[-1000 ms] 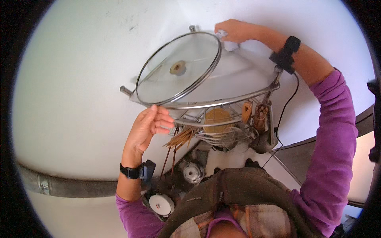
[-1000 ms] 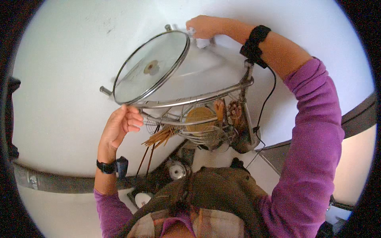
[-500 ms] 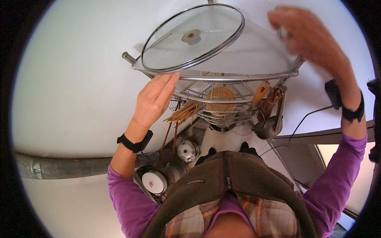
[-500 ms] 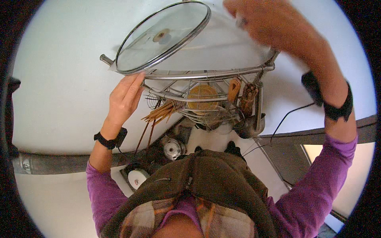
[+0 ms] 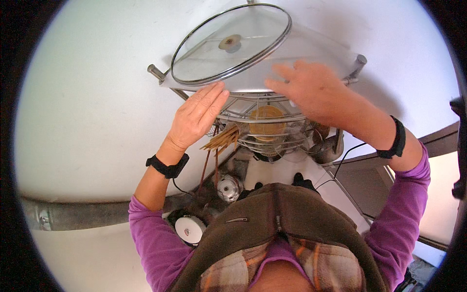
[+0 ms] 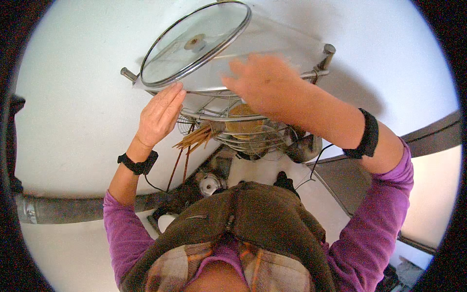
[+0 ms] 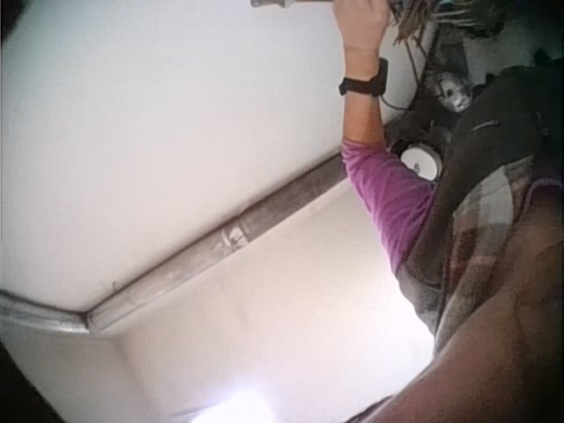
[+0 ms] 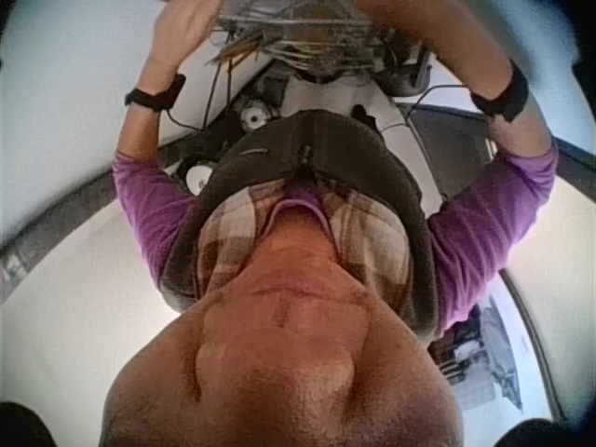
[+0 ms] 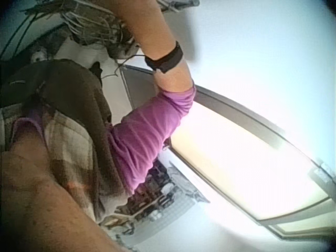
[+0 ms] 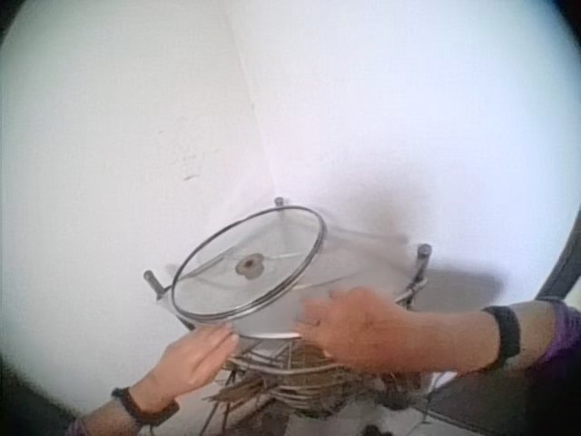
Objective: The person wipes various kitchen utensils and cookware with a cloth, including a metal pot, a wire strainer, a glass lid, a steamer tray, a knife, and a wok. The person handles each item individually, wiping surfaces and placing them back on a metal rack or floor.
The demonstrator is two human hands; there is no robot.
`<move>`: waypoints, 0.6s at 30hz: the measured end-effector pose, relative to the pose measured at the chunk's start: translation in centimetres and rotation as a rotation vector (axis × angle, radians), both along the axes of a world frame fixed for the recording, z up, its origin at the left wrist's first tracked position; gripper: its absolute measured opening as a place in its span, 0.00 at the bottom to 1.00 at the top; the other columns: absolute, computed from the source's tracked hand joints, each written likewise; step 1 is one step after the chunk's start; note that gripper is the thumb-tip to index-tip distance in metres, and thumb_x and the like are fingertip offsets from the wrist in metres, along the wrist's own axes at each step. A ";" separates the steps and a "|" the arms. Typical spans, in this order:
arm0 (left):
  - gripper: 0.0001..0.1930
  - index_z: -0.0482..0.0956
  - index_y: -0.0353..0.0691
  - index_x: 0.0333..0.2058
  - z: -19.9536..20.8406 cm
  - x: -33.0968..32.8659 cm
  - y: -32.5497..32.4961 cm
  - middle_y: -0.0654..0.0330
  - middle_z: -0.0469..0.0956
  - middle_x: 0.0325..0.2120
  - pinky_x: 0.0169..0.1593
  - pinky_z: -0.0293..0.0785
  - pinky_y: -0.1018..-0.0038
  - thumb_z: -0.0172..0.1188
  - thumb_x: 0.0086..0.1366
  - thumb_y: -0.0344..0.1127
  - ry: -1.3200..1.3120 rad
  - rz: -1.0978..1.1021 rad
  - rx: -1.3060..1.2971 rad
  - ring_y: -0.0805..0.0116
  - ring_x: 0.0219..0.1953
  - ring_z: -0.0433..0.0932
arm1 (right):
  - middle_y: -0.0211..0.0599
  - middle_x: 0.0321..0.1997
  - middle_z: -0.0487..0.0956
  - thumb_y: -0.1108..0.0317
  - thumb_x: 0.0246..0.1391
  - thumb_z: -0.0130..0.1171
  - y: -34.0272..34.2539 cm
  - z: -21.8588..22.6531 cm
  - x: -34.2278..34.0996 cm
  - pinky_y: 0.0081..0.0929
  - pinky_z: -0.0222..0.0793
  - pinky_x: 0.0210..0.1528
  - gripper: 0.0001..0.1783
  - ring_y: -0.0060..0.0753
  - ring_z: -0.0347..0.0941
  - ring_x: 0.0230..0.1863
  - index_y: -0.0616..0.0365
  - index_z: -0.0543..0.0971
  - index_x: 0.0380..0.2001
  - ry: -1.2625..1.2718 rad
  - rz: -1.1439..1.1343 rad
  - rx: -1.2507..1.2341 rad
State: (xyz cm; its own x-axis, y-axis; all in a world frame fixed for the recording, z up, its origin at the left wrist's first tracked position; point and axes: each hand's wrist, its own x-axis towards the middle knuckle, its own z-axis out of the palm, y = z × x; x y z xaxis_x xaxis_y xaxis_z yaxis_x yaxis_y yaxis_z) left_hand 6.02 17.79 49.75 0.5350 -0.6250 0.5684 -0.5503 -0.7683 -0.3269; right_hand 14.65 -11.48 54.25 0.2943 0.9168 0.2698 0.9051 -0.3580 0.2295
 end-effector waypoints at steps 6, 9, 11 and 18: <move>0.25 0.76 0.37 0.51 0.1 0.2 -1.0 0.54 0.75 0.51 0.56 0.72 0.64 0.66 0.52 0.26 0.114 0.050 -0.075 0.56 0.52 0.76 | 0.33 0.32 0.73 0.69 0.48 0.56 -0.7 -1.2 -1.7 0.32 0.72 0.29 0.08 0.36 0.74 0.34 0.54 0.75 0.34 -0.180 -0.031 0.171; 0.25 0.76 0.37 0.52 0.4 0.0 -1.2 0.54 0.76 0.50 0.54 0.72 0.64 0.66 0.52 0.25 0.124 0.055 -0.120 0.55 0.49 0.76 | 0.34 0.34 0.70 0.69 0.47 0.55 -2.4 -1.1 -3.3 0.33 0.72 0.30 0.10 0.35 0.73 0.35 0.54 0.74 0.36 -0.142 -0.037 0.384; 0.27 0.75 0.37 0.52 0.6 -0.2 -1.0 0.53 0.76 0.49 0.52 0.73 0.65 0.67 0.51 0.25 0.125 0.074 -0.120 0.55 0.48 0.76 | 0.38 0.42 0.72 0.77 0.43 0.57 -4.3 -0.7 -4.1 0.34 0.73 0.38 0.20 0.40 0.73 0.42 0.54 0.73 0.44 -0.071 -0.118 0.493; 0.28 0.73 0.38 0.55 0.9 -1.0 -0.8 0.52 0.75 0.50 0.56 0.71 0.63 0.66 0.52 0.24 0.083 0.111 -0.152 0.52 0.51 0.75 | 0.42 0.43 0.74 0.83 0.42 0.56 -12.5 2.0 -0.9 0.39 0.72 0.46 0.25 0.50 0.73 0.47 0.55 0.75 0.47 -0.167 -0.490 1.009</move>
State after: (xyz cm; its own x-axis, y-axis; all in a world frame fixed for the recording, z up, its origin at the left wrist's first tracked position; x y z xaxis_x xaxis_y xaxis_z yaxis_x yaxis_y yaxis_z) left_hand 5.03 16.94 50.64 0.6450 -0.4701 0.6025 -0.4797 -0.8628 -0.1597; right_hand 13.73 -23.98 56.30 0.4526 0.0543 0.8901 0.6016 -0.7553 -0.2598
